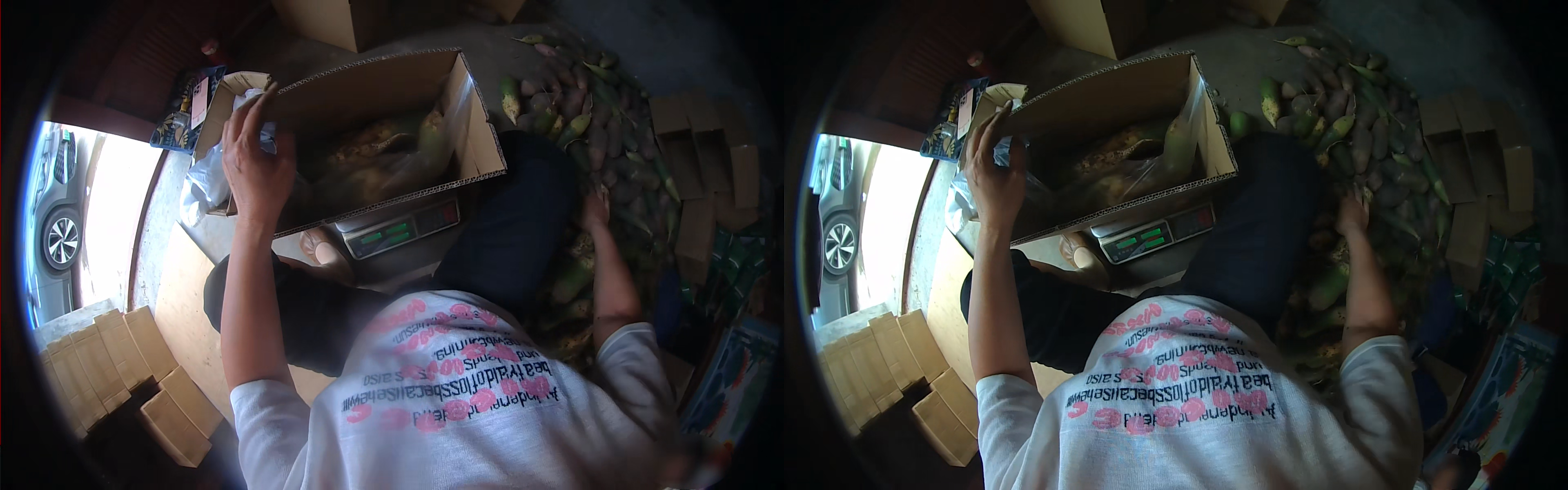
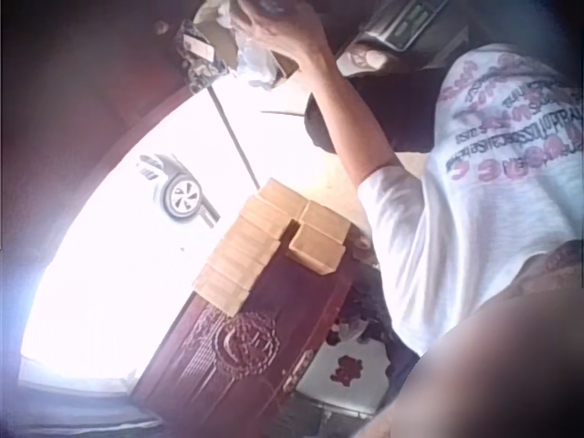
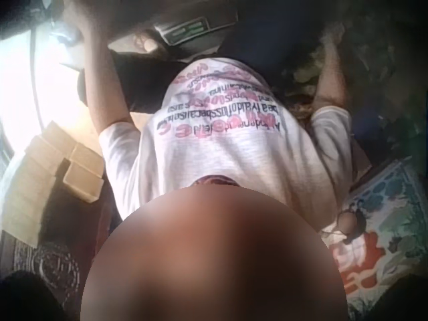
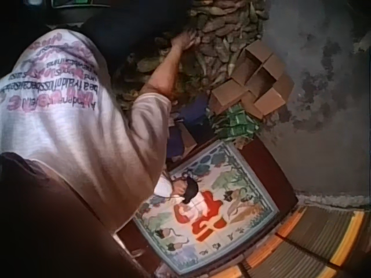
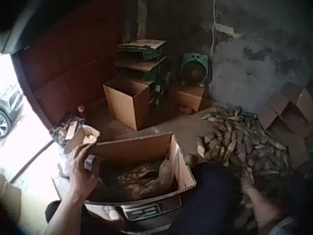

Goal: Selecting, weighing, and packing green radishes (daikon) into cardboard boxes.

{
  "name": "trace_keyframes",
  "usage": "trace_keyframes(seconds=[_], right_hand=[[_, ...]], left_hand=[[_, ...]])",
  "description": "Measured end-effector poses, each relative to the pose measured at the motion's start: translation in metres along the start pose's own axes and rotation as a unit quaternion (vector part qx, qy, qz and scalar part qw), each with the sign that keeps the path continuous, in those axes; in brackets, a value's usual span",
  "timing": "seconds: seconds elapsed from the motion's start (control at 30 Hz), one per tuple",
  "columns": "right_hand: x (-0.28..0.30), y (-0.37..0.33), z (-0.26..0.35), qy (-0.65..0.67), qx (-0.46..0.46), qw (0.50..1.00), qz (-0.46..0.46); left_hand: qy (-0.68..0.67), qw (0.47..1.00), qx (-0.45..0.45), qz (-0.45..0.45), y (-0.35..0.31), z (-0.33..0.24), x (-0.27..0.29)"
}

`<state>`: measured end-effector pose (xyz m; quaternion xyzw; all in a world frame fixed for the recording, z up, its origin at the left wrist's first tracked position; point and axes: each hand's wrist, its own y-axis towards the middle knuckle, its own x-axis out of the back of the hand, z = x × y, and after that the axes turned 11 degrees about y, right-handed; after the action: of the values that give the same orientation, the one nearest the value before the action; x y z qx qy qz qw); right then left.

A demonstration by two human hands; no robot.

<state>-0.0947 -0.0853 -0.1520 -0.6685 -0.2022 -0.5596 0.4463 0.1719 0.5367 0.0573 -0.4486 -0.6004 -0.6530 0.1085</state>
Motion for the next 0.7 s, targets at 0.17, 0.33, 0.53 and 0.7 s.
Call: trace_keyframes(seconds=[0.17, 0.33, 0.53, 0.7], right_hand=[[0.032, -0.012, 0.008, 0.39, -0.035, 0.912, -0.124], [0.102, -0.01, 0.053, 0.53, -0.046, 0.825, -0.19], [0.204, -0.033, 0.141, 0.582, 0.141, 0.782, -0.173], [0.266, -0.102, 0.267, 0.705, 0.245, 0.662, 0.068]], left_hand=[[-0.404, 0.841, 0.175, 0.313, 0.017, -0.084, -0.043], [-0.495, 0.725, 0.206, 0.432, 0.028, -0.165, -0.111], [-0.401, 0.739, 0.196, 0.504, 0.044, -0.171, -0.134], [-0.535, 0.659, 0.354, 0.392, 0.037, -0.177, -0.121]])
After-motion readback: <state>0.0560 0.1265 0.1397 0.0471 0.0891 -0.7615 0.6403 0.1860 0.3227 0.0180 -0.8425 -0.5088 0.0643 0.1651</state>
